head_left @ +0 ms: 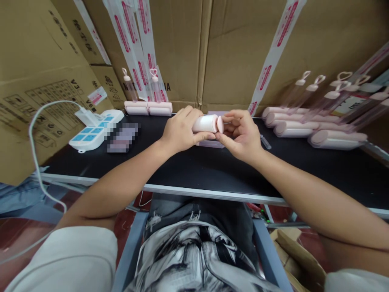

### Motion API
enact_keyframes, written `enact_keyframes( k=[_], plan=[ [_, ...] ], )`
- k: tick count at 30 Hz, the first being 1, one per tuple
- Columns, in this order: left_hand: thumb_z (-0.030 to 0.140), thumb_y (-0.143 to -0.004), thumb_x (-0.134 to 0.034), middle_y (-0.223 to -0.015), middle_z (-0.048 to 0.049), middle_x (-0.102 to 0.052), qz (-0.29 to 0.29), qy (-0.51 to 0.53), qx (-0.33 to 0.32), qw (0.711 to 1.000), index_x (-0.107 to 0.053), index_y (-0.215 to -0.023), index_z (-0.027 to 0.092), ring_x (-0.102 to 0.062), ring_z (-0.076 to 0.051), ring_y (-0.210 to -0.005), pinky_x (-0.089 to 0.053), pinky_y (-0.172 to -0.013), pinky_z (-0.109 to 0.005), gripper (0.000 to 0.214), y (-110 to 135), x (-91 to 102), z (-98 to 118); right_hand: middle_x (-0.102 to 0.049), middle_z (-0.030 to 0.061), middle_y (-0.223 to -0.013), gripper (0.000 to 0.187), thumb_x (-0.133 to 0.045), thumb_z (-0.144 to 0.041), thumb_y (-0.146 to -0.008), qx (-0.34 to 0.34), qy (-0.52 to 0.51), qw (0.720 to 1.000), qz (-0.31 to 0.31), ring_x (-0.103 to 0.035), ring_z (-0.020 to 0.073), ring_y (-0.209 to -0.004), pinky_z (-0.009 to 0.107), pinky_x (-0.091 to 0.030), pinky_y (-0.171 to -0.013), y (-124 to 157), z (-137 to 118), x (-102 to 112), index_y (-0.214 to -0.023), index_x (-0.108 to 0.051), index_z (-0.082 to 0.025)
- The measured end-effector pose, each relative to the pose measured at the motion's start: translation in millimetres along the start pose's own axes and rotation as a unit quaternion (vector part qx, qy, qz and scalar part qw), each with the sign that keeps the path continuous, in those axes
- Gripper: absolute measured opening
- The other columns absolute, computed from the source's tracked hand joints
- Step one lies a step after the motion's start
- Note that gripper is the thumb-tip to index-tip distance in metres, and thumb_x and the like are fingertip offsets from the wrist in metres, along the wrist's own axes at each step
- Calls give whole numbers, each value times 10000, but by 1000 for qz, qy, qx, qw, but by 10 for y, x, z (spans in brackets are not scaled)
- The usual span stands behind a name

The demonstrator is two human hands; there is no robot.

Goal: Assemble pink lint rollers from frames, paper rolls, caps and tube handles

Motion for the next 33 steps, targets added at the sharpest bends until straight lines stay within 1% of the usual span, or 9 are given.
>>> enact_keyframes(
  k=[6,10,13,15,19,22,25,30,33],
  plan=[
    [860,-908,-562,-1119,-136,-728,-19,55,21,998,-698,-1198,161,-693,-291,-1032,-518,-912,-395,768,2,-10,7,-734,71,-1288,622,-850,-596,-873,-30,-5,1000,-4,-788,254,-1083,426,-664,-965,-8,25,-6,-1328,-517,-333],
    [878,-900,-556,-929,-76,-718,-4,149,102,984,-680,-1029,173,-658,-221,-849,-482,-760,-332,727,-23,-34,-228,-724,84,-1347,587,-809,-579,-910,-42,12,999,8,-786,249,-1071,446,-642,-1001,-33,74,59,-1356,-513,-338],
    [919,-877,-534,-811,-49,-667,16,225,175,958,-629,-903,184,-604,-179,-745,-433,-655,-306,741,-26,-86,-461,-762,96,-1254,502,-773,-513,-936,-71,85,993,-33,-782,265,-1062,456,-629,-989,-45,197,51,-1332,-565,-286],
    [948,-851,-528,-762,-36,-633,19,280,221,934,-600,-868,193,-580,-164,-687,-411,-596,-293,758,-12,-146,-578,-782,111,-1198,424,-759,-421,-936,-102,177,972,-113,-775,289,-1077,466,-608,-990,-24,310,-38,-1293,-618,-239],
    [939,-903,-439,-691,-18,-593,-25,384,301,873,-611,-938,207,-578,-155,-578,-403,-503,-266,752,44,-314,-634,-788,151,-1145,338,-765,-284,-896,-136,358,877,-292,-744,336,-1085,462,-559,-979,100,466,-232,-1209,-714,-169],
    [926,-934,-383,-688,-25,-614,-43,416,347,839,-633,-1021,207,-616,-167,-555,-431,-481,-262,766,87,-363,-630,-789,128,-1088,328,-748,-227,-890,-159,400,842,-325,-743,312,-1009,408,-542,-899,134,490,-225,-1213,-733,-173],
    [931,-928,-388,-708,-39,-647,-42,430,379,818,-650,-1058,203,-667,-184,-577,-447,-473,-258,785,117,-379,-662,-782,63,-997,383,-763,-186,-840,-181,356,873,-281,-735,257,-889,362,-525,-824,93,486,-146,-1219,-710,-205],
    [935,-918,-408,-746,-47,-684,-51,437,394,807,-671,-1060,204,-695,-180,-590,-447,-459,-239,790,146,-427,-702,-731,12,-923,488,-865,-363,-771,-148,142,975,-87,-691,219,-809,365,-550,-777,-82,362,56,-1176,-622,-242],
    [926,-916,-434,-769,-51,-707,-67,444,395,801,-676,-1060,200,-698,-173,-595,-463,-457,-232,779,169,-471,-660,-710,6,-932,530,-916,-493,-737,-131,31,991,3,-692,209,-801,361,-585,-752,-124,267,136,-1096,-595,-273]
  ],
)
Point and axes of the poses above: each hand's wrist, its own y-axis away from the middle knuckle, its own x-axis out of the back of the hand, z = x × y, the point moved 9 cm from there along -y, towards the middle knuckle
